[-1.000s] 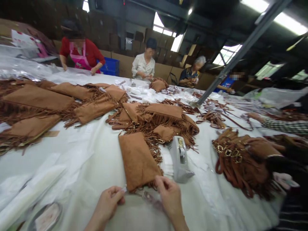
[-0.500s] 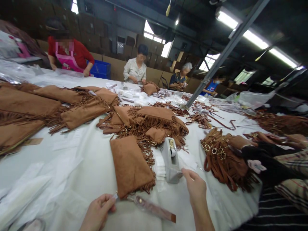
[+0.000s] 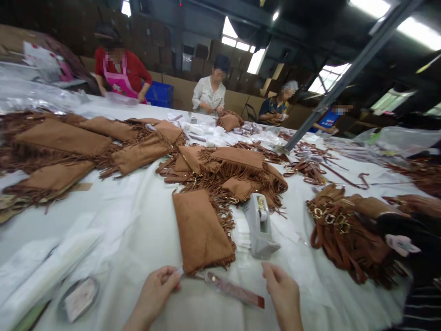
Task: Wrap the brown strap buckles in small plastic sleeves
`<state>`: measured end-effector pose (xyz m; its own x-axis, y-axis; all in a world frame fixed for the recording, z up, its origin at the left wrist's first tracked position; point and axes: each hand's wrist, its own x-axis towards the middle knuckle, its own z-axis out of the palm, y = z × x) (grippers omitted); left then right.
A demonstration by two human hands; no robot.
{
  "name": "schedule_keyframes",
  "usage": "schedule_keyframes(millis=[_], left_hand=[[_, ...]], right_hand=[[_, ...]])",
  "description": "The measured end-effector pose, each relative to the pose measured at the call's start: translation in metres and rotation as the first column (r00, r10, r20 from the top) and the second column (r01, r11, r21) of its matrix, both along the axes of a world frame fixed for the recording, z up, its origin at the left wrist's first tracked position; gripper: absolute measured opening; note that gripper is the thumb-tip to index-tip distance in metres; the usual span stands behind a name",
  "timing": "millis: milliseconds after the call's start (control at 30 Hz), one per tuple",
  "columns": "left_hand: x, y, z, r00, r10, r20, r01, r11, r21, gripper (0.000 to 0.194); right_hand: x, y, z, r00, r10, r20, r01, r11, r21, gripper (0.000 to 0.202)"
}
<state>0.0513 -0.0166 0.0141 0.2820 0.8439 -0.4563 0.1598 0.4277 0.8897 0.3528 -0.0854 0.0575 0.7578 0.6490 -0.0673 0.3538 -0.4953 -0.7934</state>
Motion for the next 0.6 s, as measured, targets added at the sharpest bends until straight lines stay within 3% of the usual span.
schedule_keyframes(millis=[100,167,233,367,600], left_hand=[[0.000,-0.002,0.007,0.991,-0.006,-0.131,0.030,0.982,0.186,0.038],[0.000,-0.004,0.007,0.976,0.001,-0.217,0.057,0.963,0.262,0.033],[-0.001,-0.006,0.004,0.963,0.016,-0.268,0.076,0.941,0.329,0.028],[-0.003,-0.009,-0.001,0.961,0.014,-0.275,0.098,0.916,0.390,0.024],[-0.006,-0.007,-0.005,0.974,-0.024,-0.225,0.119,0.899,0.421,0.022]], right_hand=[[-0.055,0.011,0.006,0.941,0.268,-0.205,-0.265,0.963,0.041,0.037],[-0.095,0.022,0.006,0.819,0.460,-0.342,-0.467,0.882,0.068,0.032],[-0.127,0.032,0.002,0.728,0.554,-0.405,-0.569,0.817,0.095,0.029],[-0.157,0.048,-0.011,0.684,0.620,-0.383,-0.648,0.758,0.069,0.031],[-0.165,0.056,-0.014,0.741,0.633,-0.224,-0.661,0.746,-0.078,0.034]])
